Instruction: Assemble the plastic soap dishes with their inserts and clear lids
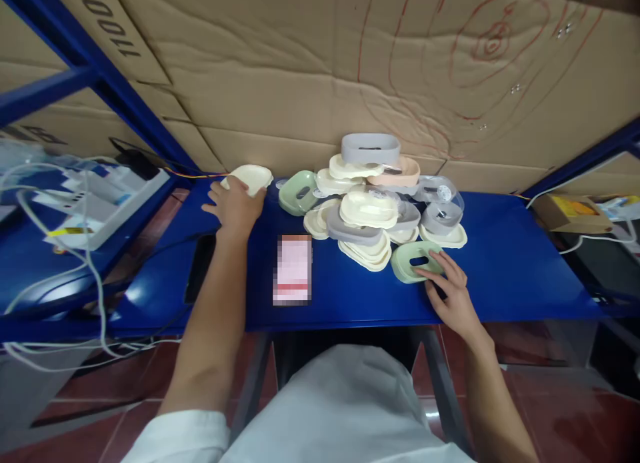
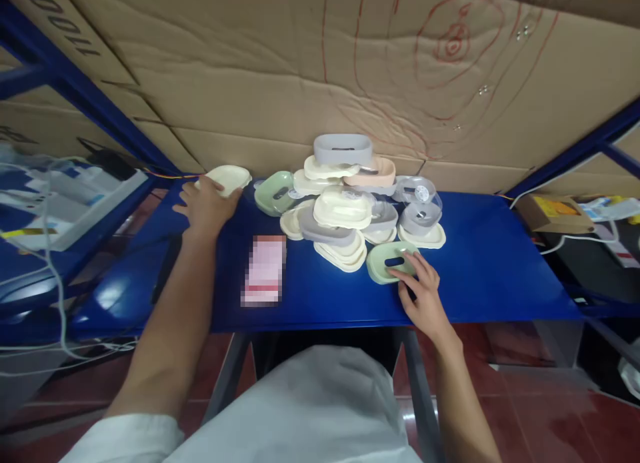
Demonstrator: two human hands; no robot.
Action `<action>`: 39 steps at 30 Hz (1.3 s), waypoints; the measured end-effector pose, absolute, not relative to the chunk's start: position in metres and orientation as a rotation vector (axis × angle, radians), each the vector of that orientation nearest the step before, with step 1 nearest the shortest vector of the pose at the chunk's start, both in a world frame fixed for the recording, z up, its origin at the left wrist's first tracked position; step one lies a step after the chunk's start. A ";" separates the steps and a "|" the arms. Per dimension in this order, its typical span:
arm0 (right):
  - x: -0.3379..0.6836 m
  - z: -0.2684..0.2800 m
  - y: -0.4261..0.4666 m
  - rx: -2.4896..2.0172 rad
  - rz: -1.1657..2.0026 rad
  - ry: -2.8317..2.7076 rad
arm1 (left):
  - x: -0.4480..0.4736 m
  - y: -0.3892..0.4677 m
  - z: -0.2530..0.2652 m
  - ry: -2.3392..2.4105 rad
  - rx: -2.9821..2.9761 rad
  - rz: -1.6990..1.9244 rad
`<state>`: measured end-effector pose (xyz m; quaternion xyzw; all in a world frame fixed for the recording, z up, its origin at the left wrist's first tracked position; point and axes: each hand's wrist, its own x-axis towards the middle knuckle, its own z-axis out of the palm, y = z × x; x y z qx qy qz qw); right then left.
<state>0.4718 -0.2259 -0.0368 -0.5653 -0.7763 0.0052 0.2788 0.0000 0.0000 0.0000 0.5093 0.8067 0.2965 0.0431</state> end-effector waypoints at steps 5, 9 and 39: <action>0.463 -0.033 -0.226 -1.533 0.001 -2.027 | -0.003 -0.001 0.002 2.480 1.587 0.822; 0.459 -0.011 -0.212 -1.494 -0.085 -2.025 | 0.002 -0.008 0.013 2.487 1.607 0.682; 0.477 0.065 -0.167 -1.356 -0.410 -1.746 | 0.041 -0.076 0.060 2.161 2.113 0.678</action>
